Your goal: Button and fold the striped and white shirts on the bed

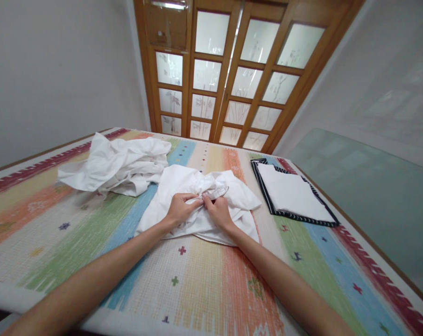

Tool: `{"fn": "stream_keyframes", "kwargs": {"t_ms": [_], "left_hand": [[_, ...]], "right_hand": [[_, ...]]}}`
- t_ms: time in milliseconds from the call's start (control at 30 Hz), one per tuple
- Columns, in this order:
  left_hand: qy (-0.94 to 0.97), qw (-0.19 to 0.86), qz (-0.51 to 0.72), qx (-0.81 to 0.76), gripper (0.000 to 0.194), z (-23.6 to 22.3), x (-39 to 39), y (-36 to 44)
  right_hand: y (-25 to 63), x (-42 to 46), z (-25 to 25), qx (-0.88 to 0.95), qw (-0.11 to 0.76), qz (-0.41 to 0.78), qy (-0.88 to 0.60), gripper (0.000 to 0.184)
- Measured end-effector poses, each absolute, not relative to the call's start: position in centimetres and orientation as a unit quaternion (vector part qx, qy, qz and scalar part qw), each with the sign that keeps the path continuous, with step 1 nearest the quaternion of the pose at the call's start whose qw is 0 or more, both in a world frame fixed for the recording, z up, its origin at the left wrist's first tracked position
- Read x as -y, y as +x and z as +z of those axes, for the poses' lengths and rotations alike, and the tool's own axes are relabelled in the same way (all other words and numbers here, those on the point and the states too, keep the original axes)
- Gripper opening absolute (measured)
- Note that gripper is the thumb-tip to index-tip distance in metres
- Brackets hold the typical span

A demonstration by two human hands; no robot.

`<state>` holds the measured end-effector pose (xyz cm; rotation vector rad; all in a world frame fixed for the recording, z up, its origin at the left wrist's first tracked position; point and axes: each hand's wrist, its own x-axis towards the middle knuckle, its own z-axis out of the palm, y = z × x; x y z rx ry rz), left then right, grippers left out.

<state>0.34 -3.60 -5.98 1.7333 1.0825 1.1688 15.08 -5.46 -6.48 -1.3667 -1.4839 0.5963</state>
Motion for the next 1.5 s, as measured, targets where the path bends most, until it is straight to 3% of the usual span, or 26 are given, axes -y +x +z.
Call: {"fn": "stream_keyframes", "kwargs": {"t_ms": [167,433,667,800,1067,1500], "left_hand": [[0.707,0.321,0.461,-0.430,0.019,-6.4,3.9,0.4],[0.744,0.229,0.451,-0.438,0.014,-6.9,4.2,0.8],[0.738,0.266,0.452,-0.425,0.017,-6.5,4.1,0.4],[0.729,0.313,0.450,-0.410,0.021,-6.0,4.2,0.2],[0.713,0.341,0.457,-0.408,0.025,-5.9,4.4,0.1],[0.706,0.309,0.471,-0.429,0.019,-6.1,4.6,0.5]], "right_hand": [[14.9,5.3,-6.5,0.625,0.478,0.213,-0.579,0.044],[15.9,4.5,-6.7,0.628,0.429,0.280,-0.585,0.041],[16.4,4.7,-6.9,0.599,0.433,0.379,-0.557,0.043],[16.8,4.4,-6.9,0.595,0.454,0.404,-0.526,0.035],[17.1,4.7,-6.1,0.629,0.377,0.473,-0.488,0.046],[14.6,5.5,-6.1,0.476,0.457,0.532,-0.531,0.042]]}}
